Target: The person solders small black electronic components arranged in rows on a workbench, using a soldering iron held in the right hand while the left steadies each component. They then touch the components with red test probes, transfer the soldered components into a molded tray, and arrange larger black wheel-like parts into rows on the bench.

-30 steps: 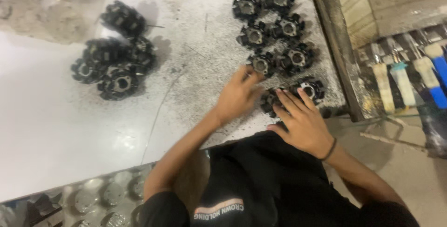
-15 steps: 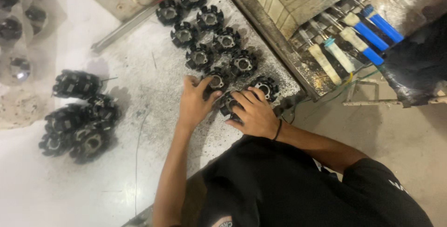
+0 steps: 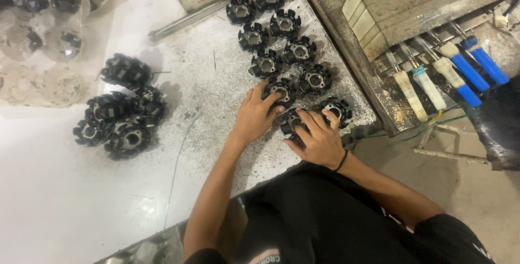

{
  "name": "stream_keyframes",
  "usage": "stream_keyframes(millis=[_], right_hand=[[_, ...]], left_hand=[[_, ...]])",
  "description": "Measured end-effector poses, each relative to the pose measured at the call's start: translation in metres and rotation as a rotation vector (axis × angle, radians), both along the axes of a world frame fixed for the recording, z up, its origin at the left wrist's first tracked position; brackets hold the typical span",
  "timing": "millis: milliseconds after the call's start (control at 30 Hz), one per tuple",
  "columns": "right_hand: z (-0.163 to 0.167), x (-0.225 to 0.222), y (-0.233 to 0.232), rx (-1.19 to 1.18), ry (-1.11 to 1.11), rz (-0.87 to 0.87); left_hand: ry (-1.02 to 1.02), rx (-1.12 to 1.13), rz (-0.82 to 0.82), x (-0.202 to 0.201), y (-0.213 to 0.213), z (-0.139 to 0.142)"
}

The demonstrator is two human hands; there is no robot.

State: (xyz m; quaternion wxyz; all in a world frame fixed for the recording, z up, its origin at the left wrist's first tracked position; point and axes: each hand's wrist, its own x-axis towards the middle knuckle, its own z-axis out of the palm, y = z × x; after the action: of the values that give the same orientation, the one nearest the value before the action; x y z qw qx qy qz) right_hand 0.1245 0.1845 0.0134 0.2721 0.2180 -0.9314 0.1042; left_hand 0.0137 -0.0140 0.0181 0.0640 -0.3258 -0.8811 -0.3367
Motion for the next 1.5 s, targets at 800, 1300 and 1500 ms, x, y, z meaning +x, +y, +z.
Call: stream_keyframes(millis=[800,1300,1500], right_hand=[[0.073,-0.047,-0.021,0.062,-0.187,0.207],[0.014,-0.191,-0.099,0.330,-0.312,0.544],[0.012,-0.258,-0.105,0.296,-0.294,0.341]], left_hand=[[0.229,-0.341,0.880,-0.032,-0.219,0.007],[0.135,-0.292,0.485,-0.026,-0.193,0.001],[-0.199,-0.494,0.645,-0.037,-0.220,0.019]])
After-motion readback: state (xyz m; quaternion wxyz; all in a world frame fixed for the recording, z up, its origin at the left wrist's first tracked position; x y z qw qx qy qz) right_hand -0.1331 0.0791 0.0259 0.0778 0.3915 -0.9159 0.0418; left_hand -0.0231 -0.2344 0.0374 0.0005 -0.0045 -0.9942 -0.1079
